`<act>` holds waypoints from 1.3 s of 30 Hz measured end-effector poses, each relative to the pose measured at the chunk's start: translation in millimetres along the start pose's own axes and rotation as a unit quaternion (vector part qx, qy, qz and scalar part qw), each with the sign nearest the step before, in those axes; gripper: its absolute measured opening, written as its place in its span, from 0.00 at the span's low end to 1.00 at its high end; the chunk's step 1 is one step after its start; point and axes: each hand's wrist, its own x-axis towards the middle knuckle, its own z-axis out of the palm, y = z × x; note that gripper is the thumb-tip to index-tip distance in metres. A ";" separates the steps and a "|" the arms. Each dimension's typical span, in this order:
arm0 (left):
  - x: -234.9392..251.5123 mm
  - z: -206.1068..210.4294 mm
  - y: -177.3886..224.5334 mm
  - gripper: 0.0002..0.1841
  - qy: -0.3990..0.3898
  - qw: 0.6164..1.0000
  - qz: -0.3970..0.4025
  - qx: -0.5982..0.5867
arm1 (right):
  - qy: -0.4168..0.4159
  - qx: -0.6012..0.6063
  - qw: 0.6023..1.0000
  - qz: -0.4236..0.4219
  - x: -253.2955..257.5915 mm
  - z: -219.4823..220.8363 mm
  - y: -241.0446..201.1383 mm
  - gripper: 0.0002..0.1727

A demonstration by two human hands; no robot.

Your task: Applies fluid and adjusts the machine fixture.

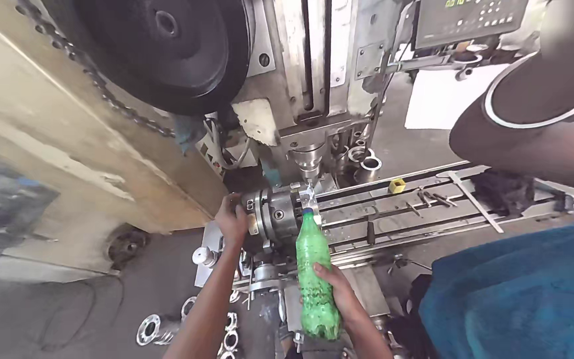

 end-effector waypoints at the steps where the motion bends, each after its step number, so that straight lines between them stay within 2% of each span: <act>1: -0.2 0.0 -0.3 0.18 0.001 1.000 0.003 0.000 | 0.000 0.000 1.000 -0.001 -0.4 -0.2 0.3 0.40; 14: 0.2 0.4 1.3 0.18 0.009 1.000 0.001 -0.020 | -0.017 0.026 0.999 -0.006 2.6 0.3 2.1 0.40; 28: -0.6 0.2 -1.6 0.18 0.014 1.000 0.011 -0.001 | -0.004 0.004 1.000 -0.006 -1.9 2.3 1.8 0.40; 32: -1.2 -1.2 -2.9 0.18 0.006 1.000 0.019 -0.016 | -0.013 -0.097 0.993 -0.060 -6.3 -5.1 8.9 0.43; 34: -0.5 -1.7 -3.6 0.17 0.004 1.000 0.014 -0.025 | -0.030 -0.166 0.983 -0.078 -8.4 -15.5 19.2 0.48; 39: -1.8 -3.4 -0.6 0.17 -0.011 1.000 -0.010 -0.028 | -0.014 -0.335 0.939 -0.080 -27.4 -43.2 68.7 0.59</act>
